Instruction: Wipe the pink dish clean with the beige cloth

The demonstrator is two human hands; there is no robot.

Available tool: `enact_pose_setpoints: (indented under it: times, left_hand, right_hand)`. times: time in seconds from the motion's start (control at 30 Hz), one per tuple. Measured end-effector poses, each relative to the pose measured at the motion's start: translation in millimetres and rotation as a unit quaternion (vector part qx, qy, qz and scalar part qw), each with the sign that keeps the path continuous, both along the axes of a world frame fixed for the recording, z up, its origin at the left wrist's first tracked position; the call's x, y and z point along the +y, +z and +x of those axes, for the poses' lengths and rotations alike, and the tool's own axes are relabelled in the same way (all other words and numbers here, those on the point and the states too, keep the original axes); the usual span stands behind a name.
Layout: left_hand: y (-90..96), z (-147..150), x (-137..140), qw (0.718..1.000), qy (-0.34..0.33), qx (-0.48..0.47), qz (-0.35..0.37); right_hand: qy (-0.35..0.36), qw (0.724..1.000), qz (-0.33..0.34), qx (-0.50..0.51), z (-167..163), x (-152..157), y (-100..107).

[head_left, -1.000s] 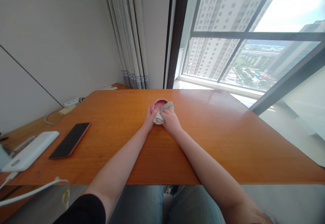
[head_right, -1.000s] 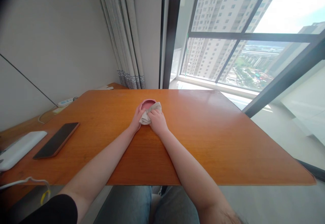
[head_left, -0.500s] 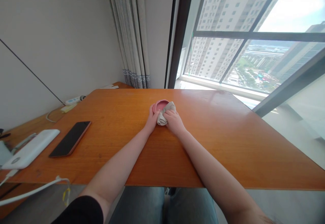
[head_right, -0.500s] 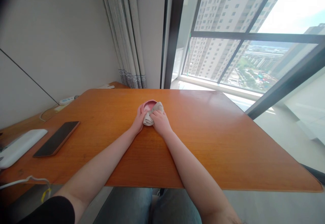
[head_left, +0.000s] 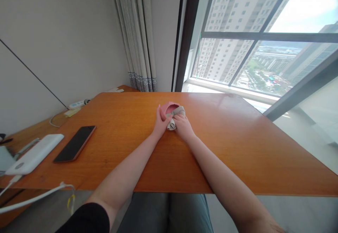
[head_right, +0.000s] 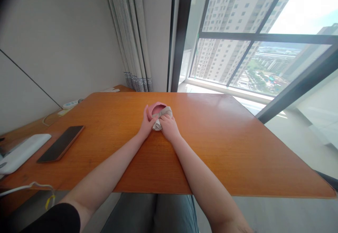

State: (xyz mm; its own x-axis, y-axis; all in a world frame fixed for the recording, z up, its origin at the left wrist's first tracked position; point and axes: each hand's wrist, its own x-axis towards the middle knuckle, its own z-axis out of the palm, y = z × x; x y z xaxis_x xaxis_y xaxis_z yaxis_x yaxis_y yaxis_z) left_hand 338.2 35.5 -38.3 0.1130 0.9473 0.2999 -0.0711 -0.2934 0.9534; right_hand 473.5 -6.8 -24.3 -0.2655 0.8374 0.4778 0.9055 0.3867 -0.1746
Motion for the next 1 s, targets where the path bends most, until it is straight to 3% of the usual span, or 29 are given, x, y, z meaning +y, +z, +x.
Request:
enact_pose_setpoints:
  times: [0.27,0.37,0.47,0.7,0.87,1.0]
  left_hand:
    - [2.9,-5,7,0.999,0.037,0.013,0.016]
    - [5.9,-10,11,0.998,0.034,0.032,0.03]
    - [8.6,-13,11,0.998,0.017,0.04,0.046]
    - [-0.2,0,-4,0.999,0.01,-0.04,0.003]
    - [4.4,-11,4,0.999,0.031,0.015,0.024]
    - [12.1,-21,7,0.997,0.01,0.058,0.045]
  right_hand:
    - [0.033,0.999,-0.015,-0.014,1,2,2]
    - [0.053,0.998,0.008,-0.032,2,1,4]
    - [0.035,0.998,0.038,-0.039,1,0,4]
    - [-0.013,0.999,0.022,-0.024,-4,-2,0]
    - [0.031,0.999,0.026,-0.019,-5,0,1]
    - [0.066,0.997,0.014,-0.04,2,3,4]
